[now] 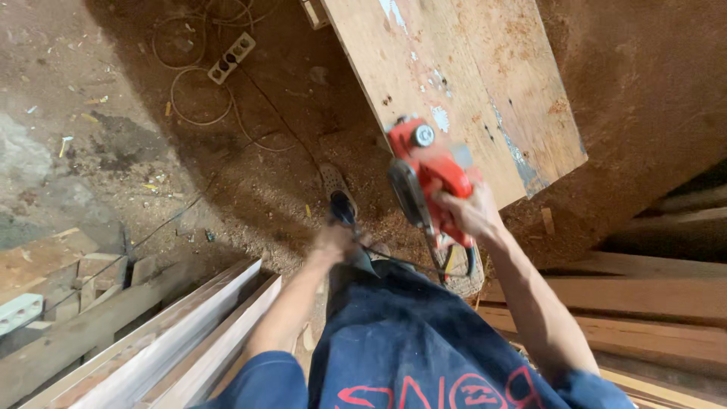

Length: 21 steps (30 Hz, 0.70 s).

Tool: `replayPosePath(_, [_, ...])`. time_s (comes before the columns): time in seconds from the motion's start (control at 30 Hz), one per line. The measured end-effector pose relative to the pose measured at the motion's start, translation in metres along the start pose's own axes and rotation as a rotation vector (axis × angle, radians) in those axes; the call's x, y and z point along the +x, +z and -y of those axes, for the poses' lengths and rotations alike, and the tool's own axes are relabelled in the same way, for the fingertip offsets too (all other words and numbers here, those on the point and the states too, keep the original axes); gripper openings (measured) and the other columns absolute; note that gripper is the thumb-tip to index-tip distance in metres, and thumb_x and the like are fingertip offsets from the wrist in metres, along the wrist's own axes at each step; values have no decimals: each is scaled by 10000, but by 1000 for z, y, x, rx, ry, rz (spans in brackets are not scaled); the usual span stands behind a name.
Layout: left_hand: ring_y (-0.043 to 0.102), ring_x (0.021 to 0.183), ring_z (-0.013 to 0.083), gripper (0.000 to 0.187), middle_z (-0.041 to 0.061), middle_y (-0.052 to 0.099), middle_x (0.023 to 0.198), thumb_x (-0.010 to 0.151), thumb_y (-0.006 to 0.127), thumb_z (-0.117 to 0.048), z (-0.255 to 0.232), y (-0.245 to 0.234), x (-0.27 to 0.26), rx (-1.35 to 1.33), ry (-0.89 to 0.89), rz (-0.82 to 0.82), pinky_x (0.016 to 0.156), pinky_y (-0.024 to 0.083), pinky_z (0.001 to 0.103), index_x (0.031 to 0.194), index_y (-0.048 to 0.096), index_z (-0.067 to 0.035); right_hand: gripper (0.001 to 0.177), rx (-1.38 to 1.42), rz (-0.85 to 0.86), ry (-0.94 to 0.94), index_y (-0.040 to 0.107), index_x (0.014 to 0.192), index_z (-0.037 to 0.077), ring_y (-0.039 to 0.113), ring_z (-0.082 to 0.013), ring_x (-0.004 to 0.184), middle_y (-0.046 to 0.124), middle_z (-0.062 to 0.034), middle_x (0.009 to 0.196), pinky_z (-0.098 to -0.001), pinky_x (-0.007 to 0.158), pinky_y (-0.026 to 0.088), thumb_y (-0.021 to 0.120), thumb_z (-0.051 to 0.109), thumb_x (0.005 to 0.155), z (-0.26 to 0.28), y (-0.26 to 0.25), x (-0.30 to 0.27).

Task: The person uses a red electric sander to smooth a long wooden plank resting on supports. They move the sander back and forth along the plank's length, generating sawdust, while keeping one hand on the wood for stability.

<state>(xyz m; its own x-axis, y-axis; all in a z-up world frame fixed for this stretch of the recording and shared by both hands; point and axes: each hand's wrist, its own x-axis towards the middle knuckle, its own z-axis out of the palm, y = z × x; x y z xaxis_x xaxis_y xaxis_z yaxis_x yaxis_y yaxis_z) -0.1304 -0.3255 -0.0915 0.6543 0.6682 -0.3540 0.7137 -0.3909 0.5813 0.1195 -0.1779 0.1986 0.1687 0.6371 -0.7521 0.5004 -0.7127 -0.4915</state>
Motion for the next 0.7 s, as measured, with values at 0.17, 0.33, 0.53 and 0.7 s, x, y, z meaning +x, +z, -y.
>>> replayPosePath(0.17, [560,471,188,625,64,590,536,1023,338,-627,72,-142,-83,-180,-629,-16,505,533,424,1024,730,-140,216,-254,-104,-418,728,935,88,713,-139,589,727,-49,684,-317,611,587,660,276,854,122,23,112])
replayPosePath(0.33, [473,461,63,412,-37,567,584,1066,560,-381,-19,-270,-119,-836,-397,-835,423,321,266,921,744,-42,320,-137,-214,-645,752,1050,102,734,-197,650,748,-104,753,-361,625,600,702,377,895,194,49,190])
replayPosePath(0.53, [471,444,87,556,-17,473,527,759,846,-473,-110,-322,-98,-645,-71,-708,436,382,272,1076,702,-40,458,-225,-281,-938,563,1402,87,691,-346,937,708,-210,1075,-475,801,540,683,373,1065,169,53,187])
replayPosePath(0.7, [439,461,130,473,0,421,540,691,916,-227,-83,-304,-96,-469,-219,-692,458,393,314,1087,705,-73,469,-128,-102,-759,548,1413,115,743,-306,956,732,-180,1079,-432,874,579,645,361,1025,103,28,119])
